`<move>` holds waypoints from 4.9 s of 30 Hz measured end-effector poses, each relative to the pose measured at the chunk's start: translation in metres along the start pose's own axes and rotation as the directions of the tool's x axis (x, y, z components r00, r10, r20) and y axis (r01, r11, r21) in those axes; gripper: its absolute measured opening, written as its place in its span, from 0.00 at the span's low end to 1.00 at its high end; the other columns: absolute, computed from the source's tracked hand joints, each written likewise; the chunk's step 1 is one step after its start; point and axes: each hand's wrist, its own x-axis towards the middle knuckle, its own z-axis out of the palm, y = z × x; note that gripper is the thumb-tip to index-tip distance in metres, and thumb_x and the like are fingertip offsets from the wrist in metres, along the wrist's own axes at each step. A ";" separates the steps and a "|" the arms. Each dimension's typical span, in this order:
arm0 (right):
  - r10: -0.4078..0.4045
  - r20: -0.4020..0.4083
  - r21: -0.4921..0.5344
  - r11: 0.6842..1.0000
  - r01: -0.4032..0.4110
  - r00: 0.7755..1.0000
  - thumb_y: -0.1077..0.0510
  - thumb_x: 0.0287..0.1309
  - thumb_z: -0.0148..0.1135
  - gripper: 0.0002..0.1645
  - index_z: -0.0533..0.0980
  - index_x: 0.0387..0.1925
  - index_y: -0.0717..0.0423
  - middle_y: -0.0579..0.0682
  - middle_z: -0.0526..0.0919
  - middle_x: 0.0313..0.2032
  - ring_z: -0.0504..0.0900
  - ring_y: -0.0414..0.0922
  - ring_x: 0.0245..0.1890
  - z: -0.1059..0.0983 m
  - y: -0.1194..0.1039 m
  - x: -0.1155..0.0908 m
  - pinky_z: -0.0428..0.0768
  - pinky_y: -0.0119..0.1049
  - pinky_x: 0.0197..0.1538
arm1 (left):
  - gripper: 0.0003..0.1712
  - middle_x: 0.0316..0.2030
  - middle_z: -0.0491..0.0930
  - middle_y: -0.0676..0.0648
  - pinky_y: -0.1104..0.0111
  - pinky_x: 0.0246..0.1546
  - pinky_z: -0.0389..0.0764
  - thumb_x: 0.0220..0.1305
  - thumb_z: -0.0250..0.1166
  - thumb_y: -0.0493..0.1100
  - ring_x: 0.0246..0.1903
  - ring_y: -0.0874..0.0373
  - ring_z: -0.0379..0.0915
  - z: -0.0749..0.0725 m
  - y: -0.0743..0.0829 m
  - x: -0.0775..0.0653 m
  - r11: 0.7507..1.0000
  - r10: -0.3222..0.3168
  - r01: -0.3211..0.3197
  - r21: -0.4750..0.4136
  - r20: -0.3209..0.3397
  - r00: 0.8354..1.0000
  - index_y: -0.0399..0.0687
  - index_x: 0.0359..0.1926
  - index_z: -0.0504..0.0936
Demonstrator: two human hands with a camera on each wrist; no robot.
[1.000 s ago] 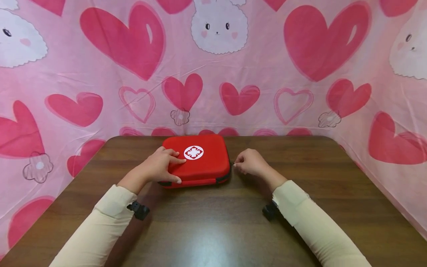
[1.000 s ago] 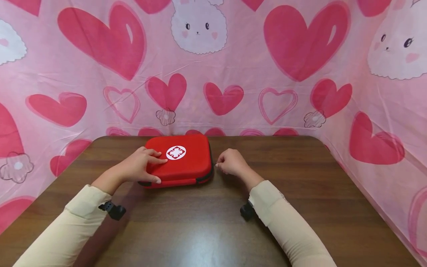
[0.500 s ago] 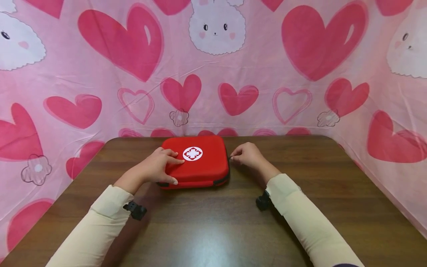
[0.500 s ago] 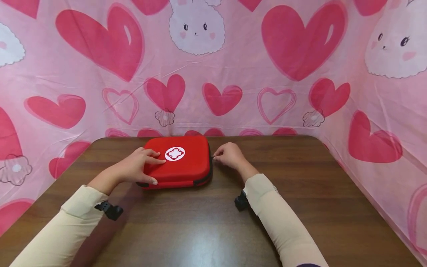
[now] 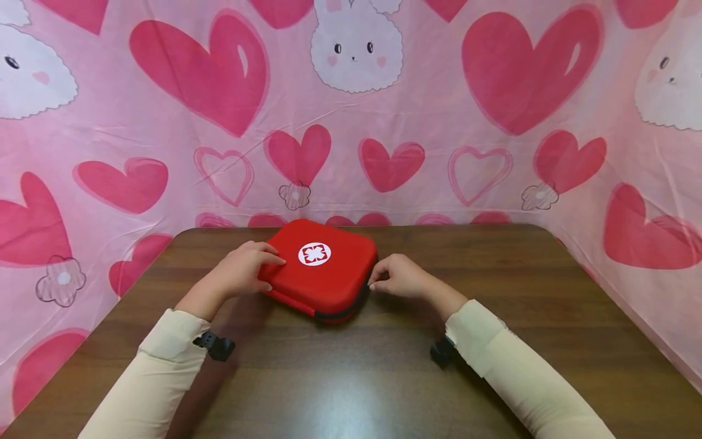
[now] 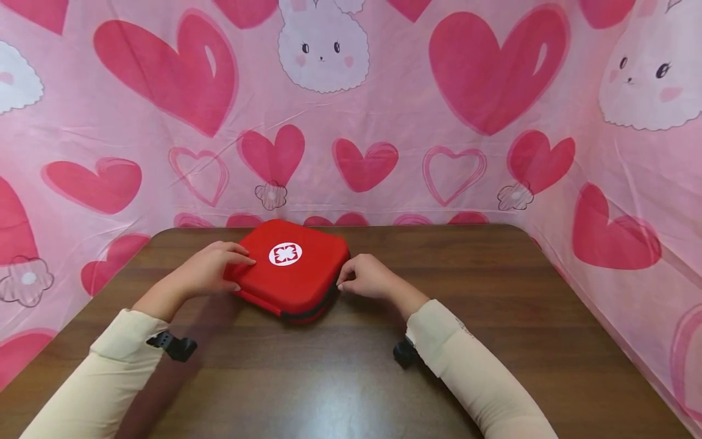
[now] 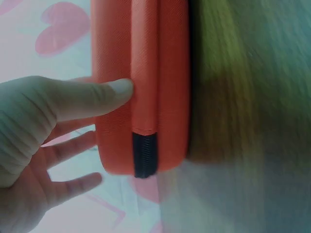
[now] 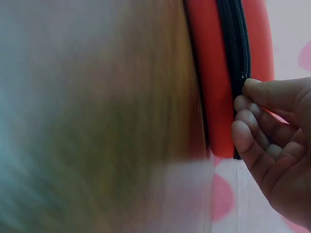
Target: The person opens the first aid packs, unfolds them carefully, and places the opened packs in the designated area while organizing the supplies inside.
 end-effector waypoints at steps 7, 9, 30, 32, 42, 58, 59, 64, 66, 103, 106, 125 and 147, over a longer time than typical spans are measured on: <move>-0.064 -0.018 -0.126 0.990 0.061 0.998 0.63 0.52 0.69 0.03 0.86 0.28 0.52 0.36 0.83 0.25 0.75 0.34 0.27 0.011 -0.026 -0.010 0.78 0.30 0.35 | 0.27 0.46 0.79 0.41 0.49 0.49 0.77 0.43 0.78 0.37 0.49 0.43 0.71 0.004 -0.014 0.004 0.999 -0.038 0.039 0.019 -0.071 0.997 0.44 0.49 0.86; -0.050 -0.028 -0.136 0.990 0.046 0.998 0.63 0.52 0.69 0.03 0.86 0.28 0.52 0.35 0.82 0.24 0.75 0.34 0.27 0.015 -0.032 -0.011 0.77 0.29 0.35 | 0.25 0.45 0.79 0.40 0.49 0.50 0.76 0.44 0.77 0.36 0.48 0.42 0.72 0.004 -0.016 0.005 1.000 -0.021 0.020 -0.016 -0.074 0.997 0.42 0.49 0.86; 0.008 -0.021 -0.056 0.998 -0.009 1.000 0.62 0.51 0.73 0.05 0.84 0.25 0.50 0.35 0.80 0.20 0.76 0.33 0.22 0.036 -0.050 -0.008 0.78 0.28 0.29 | 0.38 0.62 0.71 0.45 0.46 0.48 0.75 0.48 0.72 0.64 0.59 0.46 0.63 0.007 0.072 0.021 0.995 0.066 -0.049 -0.090 0.195 0.979 0.63 0.62 0.78; 0.009 -0.037 -0.073 0.997 -0.011 0.999 0.62 0.51 0.73 0.05 0.84 0.24 0.49 0.35 0.80 0.20 0.76 0.32 0.22 0.034 -0.049 -0.009 0.77 0.28 0.29 | 0.38 0.62 0.71 0.46 0.45 0.48 0.75 0.48 0.73 0.63 0.60 0.46 0.63 0.006 0.073 0.021 0.995 0.056 -0.037 -0.090 0.209 0.976 0.64 0.62 0.78; 0.075 -0.120 -0.077 0.993 -0.085 0.990 0.65 0.49 0.71 0.08 0.82 0.21 0.51 0.38 0.80 0.19 0.75 0.33 0.19 0.014 -0.028 -0.019 0.77 0.29 0.26 | 0.36 0.65 0.68 0.43 0.47 0.61 0.68 0.49 0.76 0.54 0.64 0.45 0.60 -0.002 0.059 0.007 0.979 0.098 -0.039 -0.203 0.290 0.952 0.59 0.62 0.78; 0.099 -0.186 -0.140 0.982 -0.126 0.978 0.63 0.48 0.70 0.06 0.83 0.21 0.52 0.38 0.81 0.19 0.76 0.36 0.23 0.005 -0.008 -0.003 0.77 0.33 0.31 | 0.35 0.67 0.66 0.41 0.47 0.61 0.69 0.49 0.77 0.44 0.66 0.41 0.58 -0.013 0.053 0.003 0.964 0.145 -0.048 -0.260 0.370 0.918 0.56 0.62 0.79; 0.095 -0.192 -0.148 0.981 -0.125 0.977 0.63 0.49 0.70 0.06 0.83 0.21 0.51 0.38 0.81 0.19 0.76 0.36 0.23 0.006 -0.007 -0.001 0.77 0.33 0.31 | 0.35 0.67 0.66 0.41 0.47 0.61 0.69 0.49 0.77 0.43 0.66 0.41 0.58 -0.013 0.051 0.003 0.963 0.156 -0.059 -0.264 0.366 0.917 0.56 0.62 0.79; 0.075 -0.184 -0.136 0.986 -0.101 0.980 0.63 0.49 0.70 0.06 0.82 0.21 0.51 0.38 0.81 0.19 0.76 0.35 0.23 0.010 -0.012 0.001 0.77 0.32 0.31 | 0.35 0.67 0.66 0.42 0.48 0.60 0.70 0.49 0.76 0.38 0.66 0.41 0.58 -0.014 0.040 0.001 0.959 0.163 -0.061 -0.278 0.363 0.917 0.55 0.61 0.79; 0.073 -0.165 -0.108 0.990 -0.092 0.984 0.63 0.49 0.71 0.06 0.82 0.21 0.51 0.38 0.81 0.18 0.76 0.34 0.22 0.012 -0.017 0.000 0.77 0.31 0.30 | 0.36 0.67 0.66 0.43 0.50 0.58 0.72 0.48 0.75 0.35 0.66 0.41 0.58 -0.016 0.036 0.000 0.961 0.141 -0.038 -0.274 0.366 0.920 0.55 0.61 0.79; 0.123 -0.162 -0.136 0.980 -0.145 0.979 0.61 0.46 0.73 0.13 0.78 0.15 0.46 0.34 0.75 0.13 0.73 0.33 0.18 0.036 -0.050 -0.001 0.75 0.31 0.28 | 0.51 0.68 0.66 0.46 0.26 0.48 0.64 0.42 0.71 0.73 0.65 0.42 0.59 -0.002 0.067 0.020 0.984 -0.122 0.154 -0.086 0.301 0.946 0.60 0.67 0.73; 0.128 -0.184 -0.157 0.975 -0.158 0.975 0.61 0.47 0.73 0.13 0.78 0.15 0.47 0.35 0.76 0.14 0.73 0.35 0.20 0.034 -0.046 0.002 0.76 0.33 0.30 | 0.50 0.68 0.66 0.45 0.28 0.49 0.65 0.42 0.71 0.72 0.65 0.42 0.58 -0.003 0.068 0.020 0.985 -0.117 0.150 -0.085 0.308 0.944 0.61 0.67 0.72; 0.173 -0.311 -0.288 0.920 -0.266 0.934 0.61 0.48 0.67 0.10 0.78 0.16 0.49 0.40 0.78 0.17 0.78 0.43 0.23 0.026 -0.032 0.007 0.80 0.41 0.32 | 0.50 0.68 0.65 0.45 0.37 0.52 0.71 0.44 0.70 0.72 0.65 0.41 0.58 -0.004 0.066 0.023 0.989 -0.091 0.122 -0.080 0.318 0.944 0.60 0.68 0.72; 0.317 0.023 0.267 0.912 -0.311 0.948 0.64 0.48 0.74 0.06 0.83 0.28 0.61 0.49 0.84 0.20 0.80 0.41 0.17 0.023 -0.021 -0.001 0.82 0.36 0.26 | 0.49 0.69 0.64 0.47 0.34 0.52 0.69 0.43 0.72 0.70 0.67 0.39 0.54 -0.003 0.063 0.017 0.986 -0.074 0.120 -0.114 0.344 0.936 0.63 0.68 0.72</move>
